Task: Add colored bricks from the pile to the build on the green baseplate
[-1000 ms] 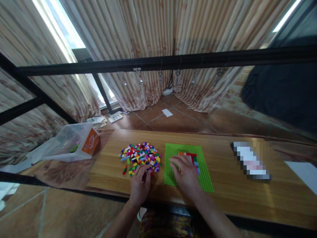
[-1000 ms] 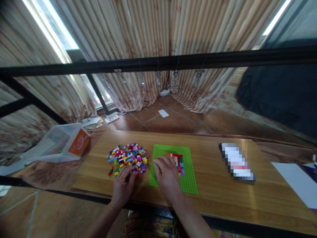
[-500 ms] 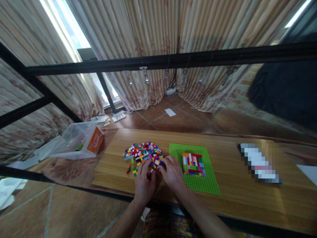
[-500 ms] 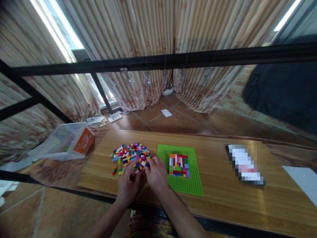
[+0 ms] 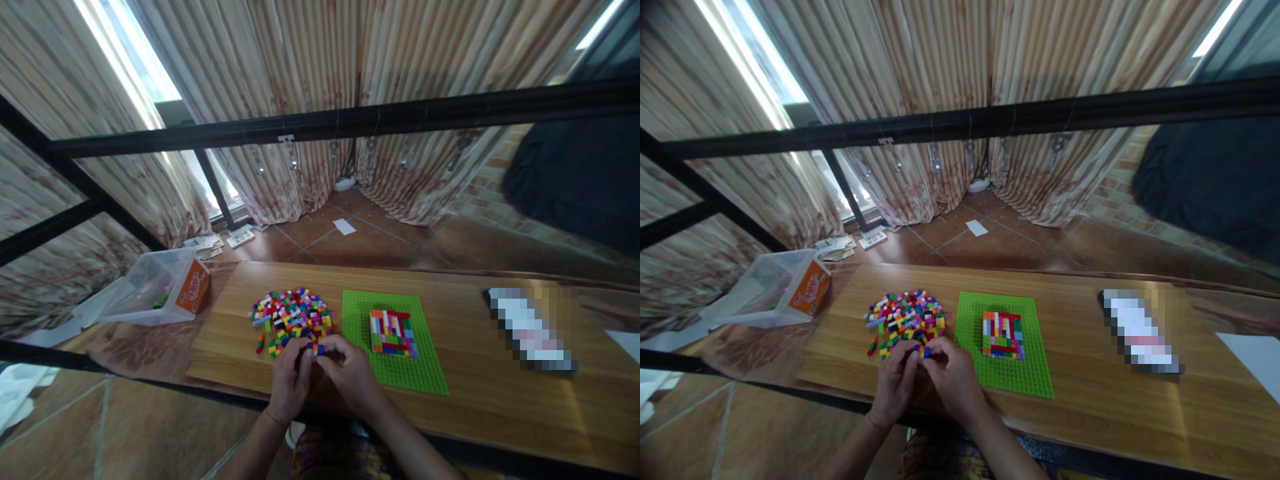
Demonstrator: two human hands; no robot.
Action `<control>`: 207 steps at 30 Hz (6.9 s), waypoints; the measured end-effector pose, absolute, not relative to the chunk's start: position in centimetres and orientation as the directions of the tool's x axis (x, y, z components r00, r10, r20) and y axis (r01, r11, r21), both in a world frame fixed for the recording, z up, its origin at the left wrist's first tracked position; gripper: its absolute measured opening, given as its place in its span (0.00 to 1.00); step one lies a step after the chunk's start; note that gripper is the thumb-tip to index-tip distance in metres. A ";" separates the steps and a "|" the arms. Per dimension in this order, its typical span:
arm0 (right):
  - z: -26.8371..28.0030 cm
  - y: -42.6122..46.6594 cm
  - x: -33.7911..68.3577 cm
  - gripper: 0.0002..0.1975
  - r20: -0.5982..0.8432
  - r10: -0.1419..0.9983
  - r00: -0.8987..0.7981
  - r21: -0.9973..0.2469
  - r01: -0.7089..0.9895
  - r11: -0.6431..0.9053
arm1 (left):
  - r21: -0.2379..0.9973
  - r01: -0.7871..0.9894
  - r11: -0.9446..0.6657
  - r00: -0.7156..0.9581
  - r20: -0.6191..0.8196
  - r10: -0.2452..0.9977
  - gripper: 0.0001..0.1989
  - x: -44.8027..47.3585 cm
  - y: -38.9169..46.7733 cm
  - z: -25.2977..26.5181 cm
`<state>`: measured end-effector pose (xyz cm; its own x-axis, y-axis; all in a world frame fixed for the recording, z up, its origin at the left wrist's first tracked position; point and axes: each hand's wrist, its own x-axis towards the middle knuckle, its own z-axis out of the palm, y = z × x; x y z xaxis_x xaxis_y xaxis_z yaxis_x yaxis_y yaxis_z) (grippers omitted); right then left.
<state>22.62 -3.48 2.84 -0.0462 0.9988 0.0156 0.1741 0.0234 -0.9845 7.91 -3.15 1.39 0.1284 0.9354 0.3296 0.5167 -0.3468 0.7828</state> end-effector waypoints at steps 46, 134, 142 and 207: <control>0.9 -1.6 37.3 0.15 0.270 0.835 0.480 -0.894 0.446 0.033 | 0.737 0.585 -0.339 0.102 0.348 0.932 0.11 8.1 -2.0 0.3; 2.5 -7.3 24.2 0.07 0.292 0.947 -0.135 -0.752 0.579 0.315 | 0.930 0.366 -0.012 0.143 -0.044 0.989 0.13 9.9 -6.5 3.9; 3.0 -9.0 25.8 0.10 0.274 0.952 -0.137 -0.818 0.488 0.305 | 0.906 -0.029 0.423 0.267 -0.401 0.876 0.22 10.8 -6.8 4.5; 0.8 -0.2 36.7 0.14 0.049 0.889 0.456 -0.972 0.227 -0.063 | 0.695 0.630 -0.347 0.185 0.300 0.936 0.08 7.3 -3.1 0.9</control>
<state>36.74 -0.23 0.78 0.4558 0.8887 0.0487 0.2272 -0.0633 -0.9718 7.31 -3.14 0.92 0.1852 0.9359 0.2997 0.6301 -0.3471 0.6946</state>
